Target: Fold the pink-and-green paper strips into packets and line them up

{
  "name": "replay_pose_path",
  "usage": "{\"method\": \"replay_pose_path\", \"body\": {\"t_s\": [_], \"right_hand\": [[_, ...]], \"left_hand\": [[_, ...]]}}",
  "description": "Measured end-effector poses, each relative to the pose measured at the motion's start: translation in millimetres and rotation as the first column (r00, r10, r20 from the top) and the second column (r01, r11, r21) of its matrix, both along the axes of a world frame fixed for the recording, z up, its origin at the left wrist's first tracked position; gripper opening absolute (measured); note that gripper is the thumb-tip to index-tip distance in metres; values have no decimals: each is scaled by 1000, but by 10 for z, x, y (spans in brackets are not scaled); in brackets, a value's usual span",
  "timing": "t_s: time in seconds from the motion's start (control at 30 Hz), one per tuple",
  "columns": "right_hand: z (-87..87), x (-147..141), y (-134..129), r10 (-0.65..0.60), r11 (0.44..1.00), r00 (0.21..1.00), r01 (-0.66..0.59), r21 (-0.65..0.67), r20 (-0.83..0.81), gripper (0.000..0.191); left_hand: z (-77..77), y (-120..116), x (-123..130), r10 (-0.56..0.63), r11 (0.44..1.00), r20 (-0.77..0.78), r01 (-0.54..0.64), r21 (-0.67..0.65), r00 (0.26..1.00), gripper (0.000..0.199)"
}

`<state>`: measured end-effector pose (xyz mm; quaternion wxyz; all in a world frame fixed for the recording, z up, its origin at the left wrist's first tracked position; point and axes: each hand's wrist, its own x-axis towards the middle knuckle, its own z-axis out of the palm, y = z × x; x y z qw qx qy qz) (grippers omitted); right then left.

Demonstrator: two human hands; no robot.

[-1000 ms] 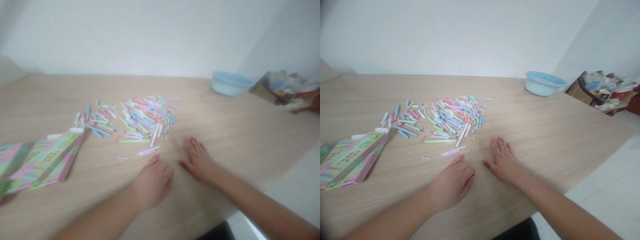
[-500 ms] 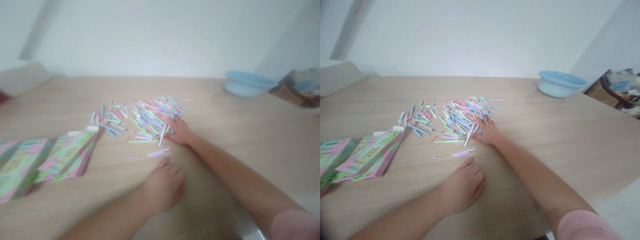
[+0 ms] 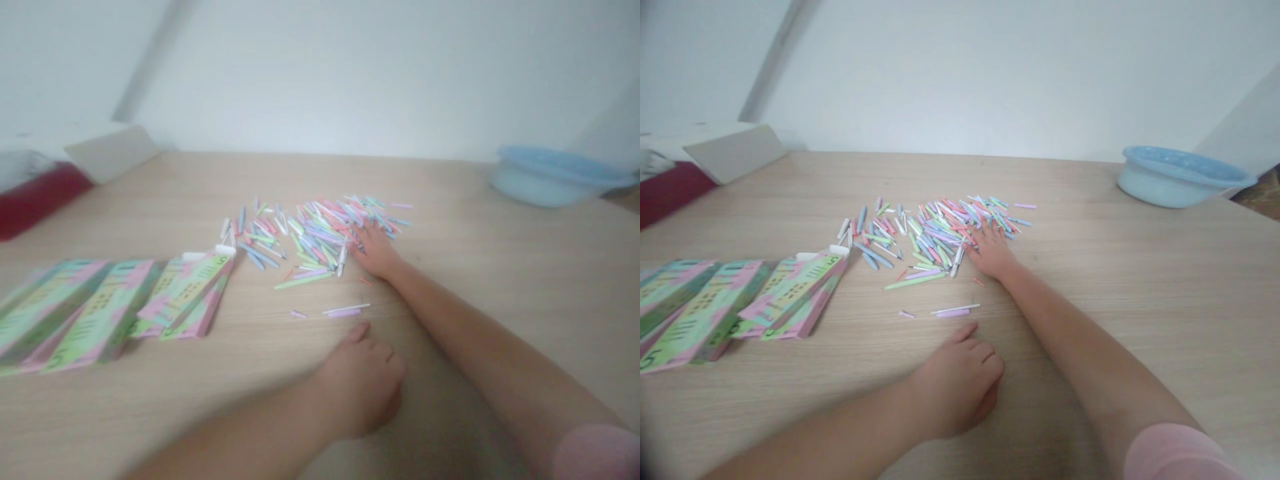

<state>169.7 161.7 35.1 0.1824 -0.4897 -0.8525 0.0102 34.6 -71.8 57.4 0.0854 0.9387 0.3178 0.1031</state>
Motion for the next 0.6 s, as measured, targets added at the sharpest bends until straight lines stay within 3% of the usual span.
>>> {"method": "replay_pose_path", "body": {"t_s": [0.1, 0.23, 0.3, 0.43, 0.6], "right_hand": [[55, -106, -183, 178, 982, 979, -171, 79, -97, 44], [216, -398, -527, 479, 877, 874, -473, 82, -86, 30], [292, -535, -676, 507, 858, 862, -506, 84, 7, 26], [362, -682, -814, 472, 873, 863, -485, 40, 179, 21], [352, -725, -780, 413, 908, 889, -418, -16, 199, 23]], "left_hand": [[-3, 8, 2, -2, 1000, 7, 2, 11, 1000, 22], [27, 15, 4, -8, 1000, 2, 8, 1, 1000, 23], [43, 17, 2, 0, 1000, -1, 0, -15, 1000, 23], [59, 17, -4, 5, 999, -7, -6, -31, 1000, 23], [68, 19, -6, -6, 999, -5, 6, -38, 1000, 24]]}}
